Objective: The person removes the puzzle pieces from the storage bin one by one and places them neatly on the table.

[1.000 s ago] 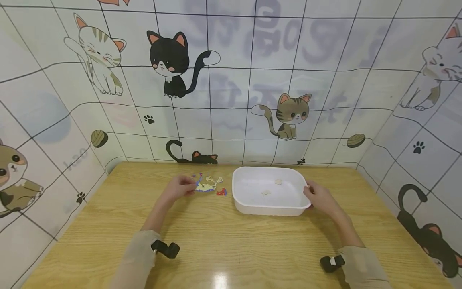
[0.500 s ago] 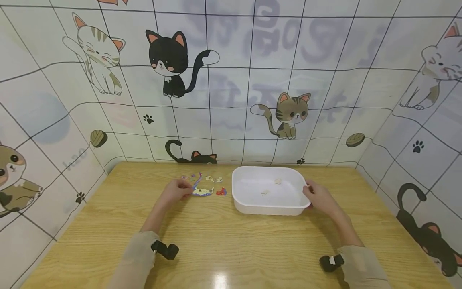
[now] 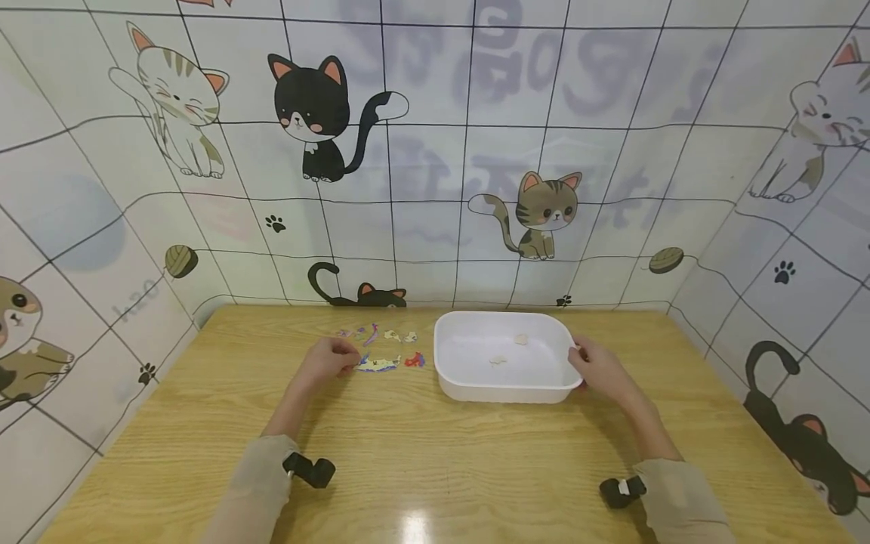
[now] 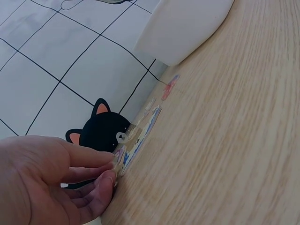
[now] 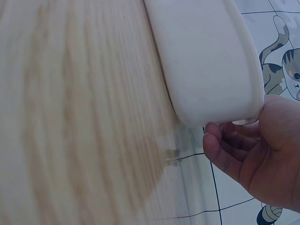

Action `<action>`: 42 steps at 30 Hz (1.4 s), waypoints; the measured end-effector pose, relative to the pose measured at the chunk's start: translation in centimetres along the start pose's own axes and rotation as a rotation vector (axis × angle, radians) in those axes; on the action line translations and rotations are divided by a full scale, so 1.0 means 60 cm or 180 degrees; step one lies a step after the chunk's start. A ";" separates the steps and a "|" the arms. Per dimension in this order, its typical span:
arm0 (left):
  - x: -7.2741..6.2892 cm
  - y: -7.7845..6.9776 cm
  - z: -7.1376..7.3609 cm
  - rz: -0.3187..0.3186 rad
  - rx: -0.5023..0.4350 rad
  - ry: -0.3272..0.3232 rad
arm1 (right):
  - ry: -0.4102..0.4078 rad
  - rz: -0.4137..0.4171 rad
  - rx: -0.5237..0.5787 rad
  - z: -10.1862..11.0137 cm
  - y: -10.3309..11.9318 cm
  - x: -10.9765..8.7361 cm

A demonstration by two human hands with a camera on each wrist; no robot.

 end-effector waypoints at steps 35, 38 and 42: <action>-0.003 -0.162 -0.125 -0.0826 -0.0521 0.0232 | 0.0078 -0.0056 -0.0014 -0.002 0.004 -0.002; -0.002 -0.175 -0.146 -0.0858 -0.0547 0.0307 | 0.0092 -0.0063 -0.0015 -0.003 0.004 -0.002; 0.000 -0.189 -0.173 -0.0884 -0.0572 0.0405 | 0.0105 -0.0077 -0.0017 -0.004 0.003 -0.003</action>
Point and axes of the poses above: each hand's wrist, its own x-axis towards the middle knuckle, its own z-axis out of the back of the hand, y = z × x, the point moved 8 cm from there along x, towards the middle knuckle, and after that the axes turned 9 degrees about -x, right-handed, at the moved point
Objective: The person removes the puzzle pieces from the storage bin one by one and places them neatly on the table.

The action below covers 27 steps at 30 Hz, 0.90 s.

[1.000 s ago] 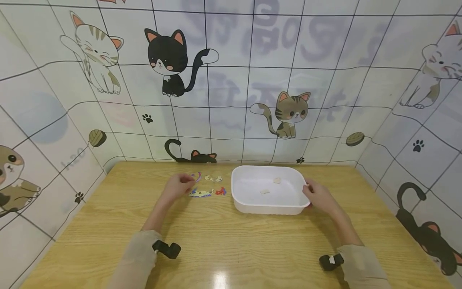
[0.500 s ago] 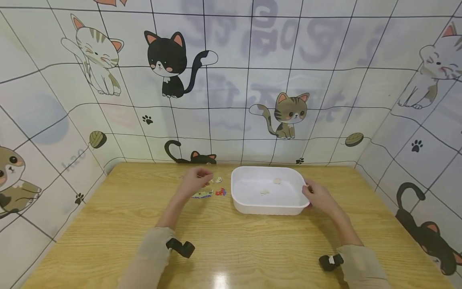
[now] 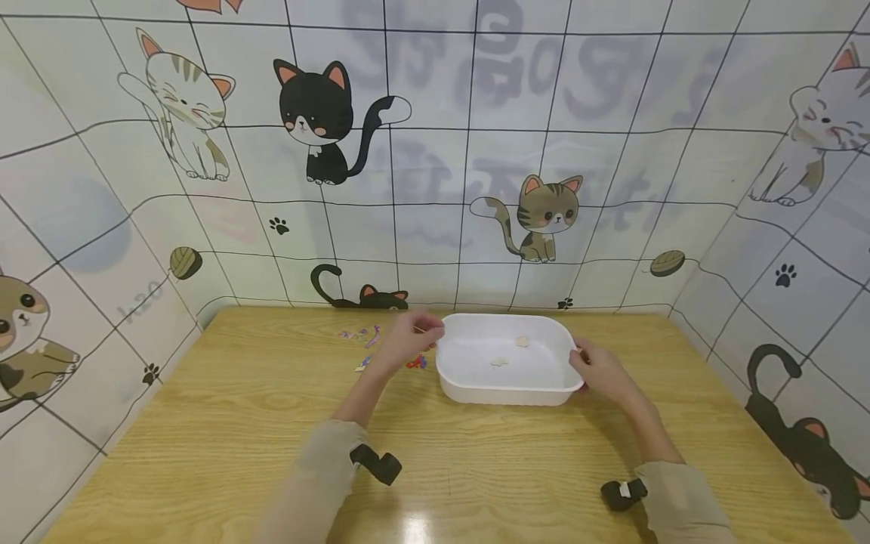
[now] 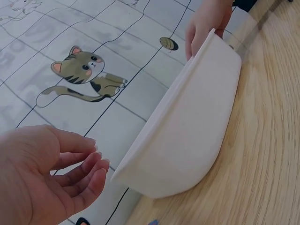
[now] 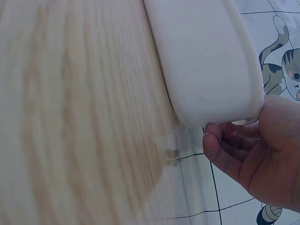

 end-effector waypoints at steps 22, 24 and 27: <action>0.039 -0.012 -0.143 -0.0094 0.0231 0.0445 | -0.0012 0.0024 -0.0009 0.003 0.004 -0.001; 0.044 -0.004 -0.152 -0.0030 0.0288 0.0437 | -0.0005 0.0022 -0.0003 0.003 0.005 -0.002; 0.051 0.007 -0.161 0.0030 0.0456 0.0385 | -0.0013 0.0042 0.0012 0.002 0.007 -0.002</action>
Point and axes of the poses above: each hand's wrist, its own x-axis towards the middle knuckle, its own z-axis out of the back of the hand, y = z × x, the point moved 8 cm from there along x, towards the middle knuckle, and after that the axes turned 9 degrees about -x, right-handed, at the moved point
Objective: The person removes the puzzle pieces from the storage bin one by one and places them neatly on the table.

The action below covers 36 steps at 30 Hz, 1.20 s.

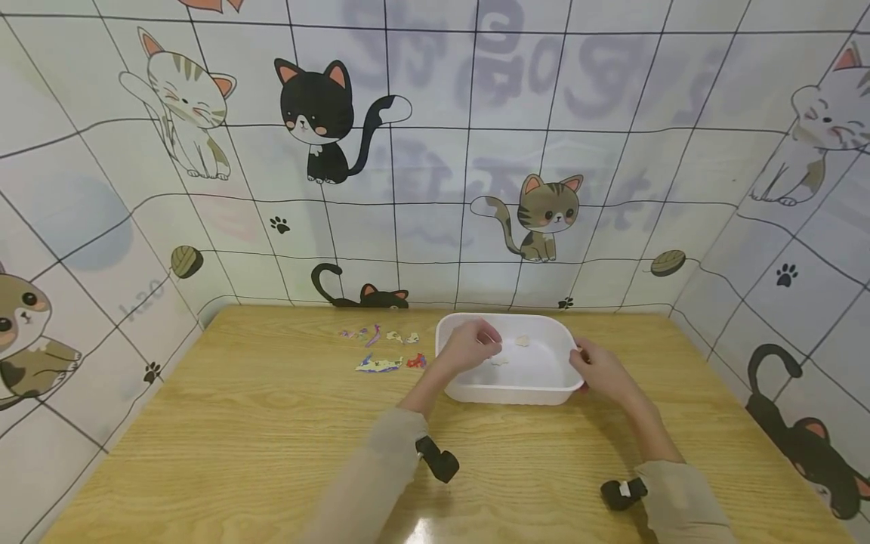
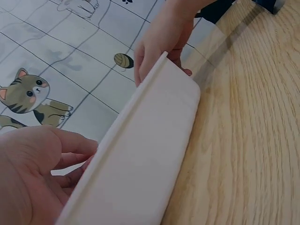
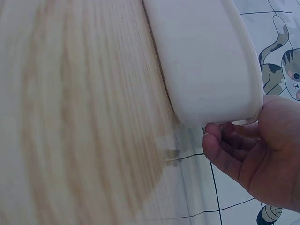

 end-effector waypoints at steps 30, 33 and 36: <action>0.023 0.037 -0.038 0.0589 0.1129 0.0063 | -0.0062 0.0053 0.0017 0.000 -0.002 0.003; 0.022 0.035 -0.039 0.0572 0.1144 0.0105 | -0.0064 0.0069 0.0004 0.000 -0.001 0.002; 0.021 0.035 -0.041 0.0525 0.1121 0.0123 | -0.0052 0.0025 0.0000 0.000 -0.004 0.003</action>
Point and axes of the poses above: each hand's wrist, its own x-axis towards the middle knuckle, its own z-axis out of the back of the hand, y = z × x, the point moved 8 cm from there along x, towards the middle knuckle, and after that the axes turned 9 degrees about -x, right-handed, at the moved point
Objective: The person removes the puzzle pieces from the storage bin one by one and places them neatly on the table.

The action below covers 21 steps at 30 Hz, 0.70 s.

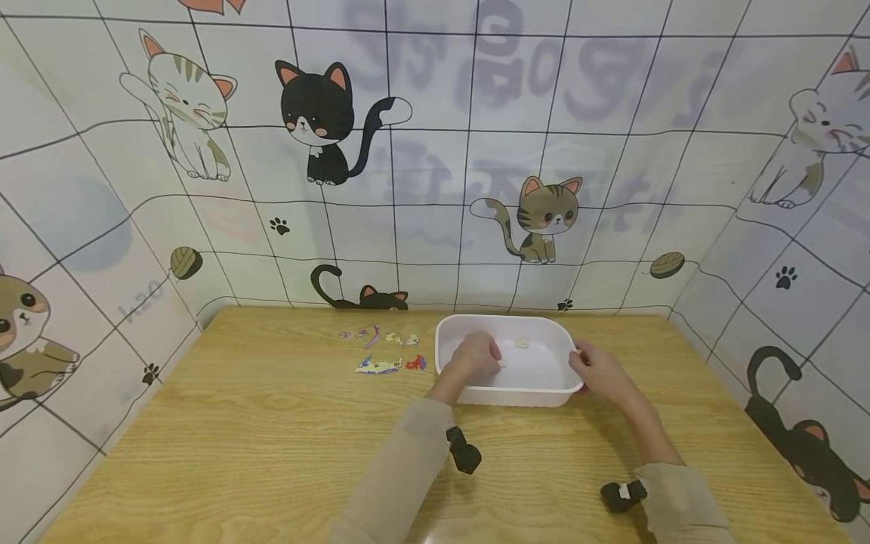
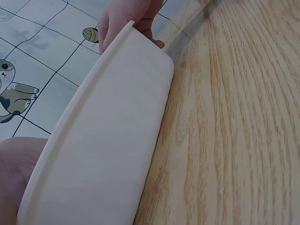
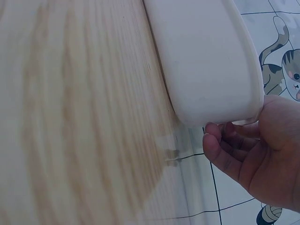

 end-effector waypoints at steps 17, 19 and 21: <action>0.000 -0.001 0.007 -0.0211 -0.0754 -0.0096 | 0.0026 -0.0047 0.0049 -0.003 -0.004 0.003; -0.002 -0.002 0.012 -0.0227 -0.0847 -0.0132 | 0.0023 -0.0053 0.0044 -0.003 -0.005 0.003; -0.003 -0.004 0.019 -0.0262 -0.0911 -0.0163 | 0.0024 -0.0043 0.0032 -0.003 -0.004 0.003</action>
Point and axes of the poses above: each hand's wrist, its own x-axis towards the middle knuckle, its own z-axis out of the back of the hand, y = z × x, the point moved 8 cm from there along x, towards the middle knuckle, and after that the axes turned 9 degrees about -x, right-handed, at the moved point
